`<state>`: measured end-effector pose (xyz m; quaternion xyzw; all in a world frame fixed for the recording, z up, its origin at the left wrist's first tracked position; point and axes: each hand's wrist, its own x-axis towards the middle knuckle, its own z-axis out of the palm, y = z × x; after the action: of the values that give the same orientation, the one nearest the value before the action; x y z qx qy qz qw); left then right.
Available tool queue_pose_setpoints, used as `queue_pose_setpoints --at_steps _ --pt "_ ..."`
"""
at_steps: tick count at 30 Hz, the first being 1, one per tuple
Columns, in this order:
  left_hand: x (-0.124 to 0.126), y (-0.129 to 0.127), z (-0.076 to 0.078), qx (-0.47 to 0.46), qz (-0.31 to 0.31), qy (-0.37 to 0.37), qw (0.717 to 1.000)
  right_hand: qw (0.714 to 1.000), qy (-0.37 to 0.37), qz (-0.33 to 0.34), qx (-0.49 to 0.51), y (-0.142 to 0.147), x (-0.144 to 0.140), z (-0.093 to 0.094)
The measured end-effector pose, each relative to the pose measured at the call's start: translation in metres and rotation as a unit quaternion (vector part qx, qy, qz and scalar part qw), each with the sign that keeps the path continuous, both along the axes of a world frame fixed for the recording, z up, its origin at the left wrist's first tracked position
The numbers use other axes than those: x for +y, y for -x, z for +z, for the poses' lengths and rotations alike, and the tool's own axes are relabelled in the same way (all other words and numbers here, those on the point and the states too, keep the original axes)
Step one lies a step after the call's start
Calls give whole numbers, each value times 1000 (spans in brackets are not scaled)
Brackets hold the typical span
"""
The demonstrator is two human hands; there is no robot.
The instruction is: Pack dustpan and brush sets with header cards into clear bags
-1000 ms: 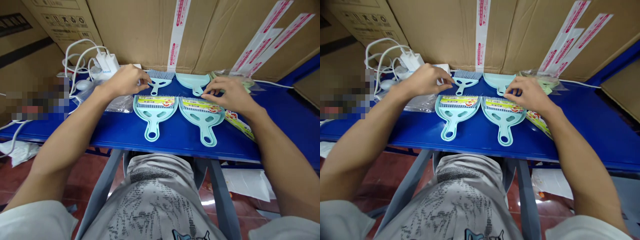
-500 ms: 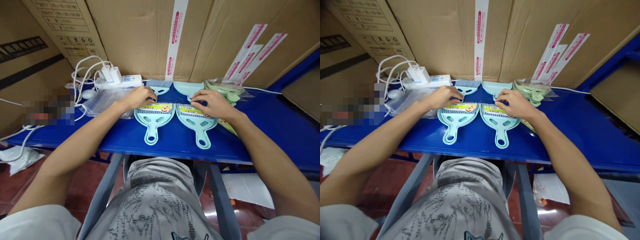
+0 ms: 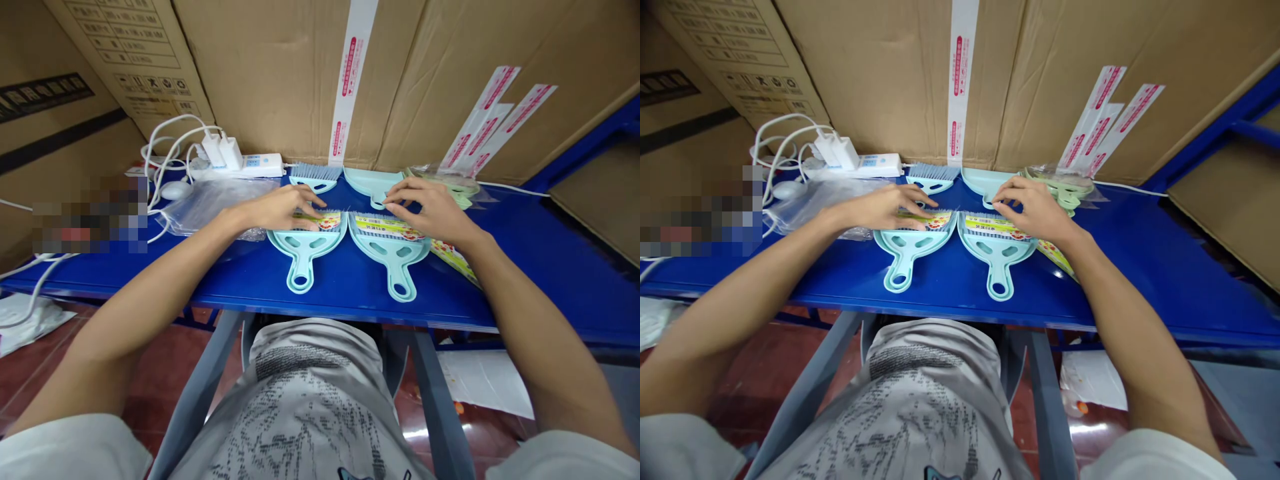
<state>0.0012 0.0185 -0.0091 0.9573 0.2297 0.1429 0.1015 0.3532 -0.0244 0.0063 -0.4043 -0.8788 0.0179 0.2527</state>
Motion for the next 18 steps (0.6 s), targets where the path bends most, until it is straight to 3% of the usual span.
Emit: queue_pose_setpoints --at_steps 12,18 --pt "4 0 -7 -12 21 -29 999 999 -27 33 1 6 -1 -4" --pt "6 3 -2 -44 14 -22 999 998 23 57 -1 49 -2 9"
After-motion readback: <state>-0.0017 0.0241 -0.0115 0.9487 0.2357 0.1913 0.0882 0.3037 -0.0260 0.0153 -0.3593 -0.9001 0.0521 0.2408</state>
